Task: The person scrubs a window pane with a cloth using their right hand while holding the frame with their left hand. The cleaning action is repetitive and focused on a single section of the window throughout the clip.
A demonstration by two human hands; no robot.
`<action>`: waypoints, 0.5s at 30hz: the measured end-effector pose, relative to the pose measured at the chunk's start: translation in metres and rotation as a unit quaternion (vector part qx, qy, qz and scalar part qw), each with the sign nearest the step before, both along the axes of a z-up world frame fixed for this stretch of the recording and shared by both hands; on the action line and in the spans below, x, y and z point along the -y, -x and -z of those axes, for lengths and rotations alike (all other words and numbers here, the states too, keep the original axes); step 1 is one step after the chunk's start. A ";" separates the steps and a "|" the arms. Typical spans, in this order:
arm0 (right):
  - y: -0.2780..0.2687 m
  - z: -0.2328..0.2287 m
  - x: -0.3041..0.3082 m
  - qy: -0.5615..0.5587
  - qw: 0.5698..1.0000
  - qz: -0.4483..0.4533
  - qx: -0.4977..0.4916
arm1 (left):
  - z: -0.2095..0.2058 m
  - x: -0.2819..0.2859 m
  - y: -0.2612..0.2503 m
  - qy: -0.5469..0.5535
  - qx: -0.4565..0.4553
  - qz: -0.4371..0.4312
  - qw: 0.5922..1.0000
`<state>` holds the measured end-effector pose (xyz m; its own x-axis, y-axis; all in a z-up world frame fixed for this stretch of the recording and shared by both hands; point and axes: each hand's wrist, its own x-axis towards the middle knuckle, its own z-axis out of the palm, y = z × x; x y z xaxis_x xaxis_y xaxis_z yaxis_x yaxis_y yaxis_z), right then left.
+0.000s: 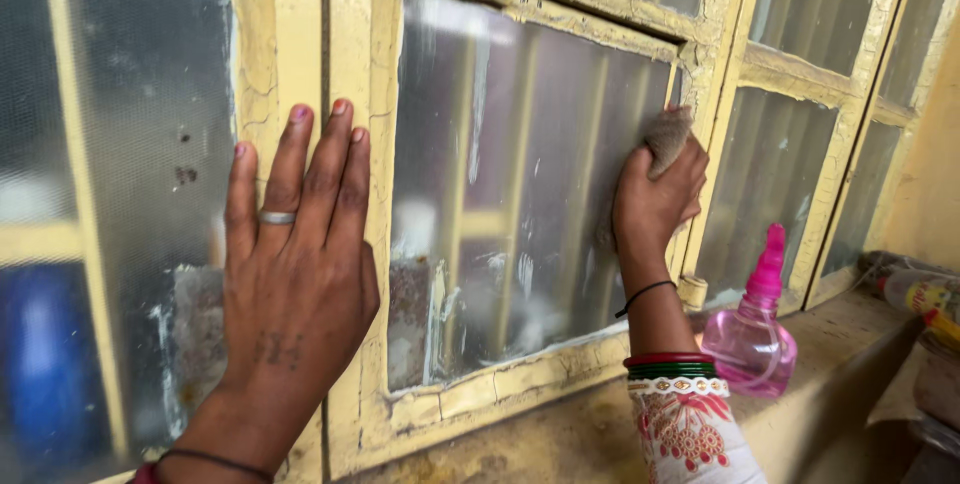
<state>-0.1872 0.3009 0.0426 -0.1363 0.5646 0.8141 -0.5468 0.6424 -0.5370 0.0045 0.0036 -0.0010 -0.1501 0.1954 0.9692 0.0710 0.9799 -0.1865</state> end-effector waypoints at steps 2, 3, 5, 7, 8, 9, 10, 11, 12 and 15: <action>0.001 0.006 0.007 0.047 0.999 -0.008 0.013 | 0.001 0.000 0.000 0.000 -0.006 -0.002 1.000; -0.001 0.008 0.013 0.072 0.997 -0.013 0.019 | 0.000 0.000 0.000 0.002 -0.010 -0.004 1.000; -0.011 0.008 0.035 0.067 0.997 -0.045 -0.012 | -0.001 0.000 0.000 0.004 -0.010 -0.003 1.000; -0.029 0.007 0.068 0.036 0.998 -0.045 -0.024 | 0.000 0.001 0.000 0.005 -0.012 -0.004 1.000; -0.040 0.007 0.088 0.008 0.999 -0.030 -0.021 | 0.000 0.001 0.001 0.006 -0.013 -0.005 1.000; -0.053 0.008 0.107 -0.012 0.998 -0.054 -0.020 | 0.000 0.001 0.001 0.007 -0.013 -0.007 1.000; -0.066 0.010 0.125 -0.032 0.996 -0.077 -0.019 | 0.000 0.001 0.001 0.007 -0.010 -0.007 1.000; -0.079 0.014 0.142 -0.091 0.992 -0.067 -0.057 | 0.000 0.001 0.002 0.006 -0.005 -0.007 1.000; -0.092 0.018 0.155 -0.151 0.982 -0.056 -0.093 | 0.000 0.001 0.003 0.005 -0.001 -0.006 1.000; -0.119 0.033 0.166 -0.296 0.940 -0.094 -0.142 | 0.000 0.002 0.005 0.002 -0.001 0.021 1.000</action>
<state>-0.0682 0.1353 0.0093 0.0821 -0.0112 0.9966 -0.7484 0.6596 0.0690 -0.0005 0.0019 -0.0013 -0.1398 0.2053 0.9687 0.1123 0.9752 -0.1905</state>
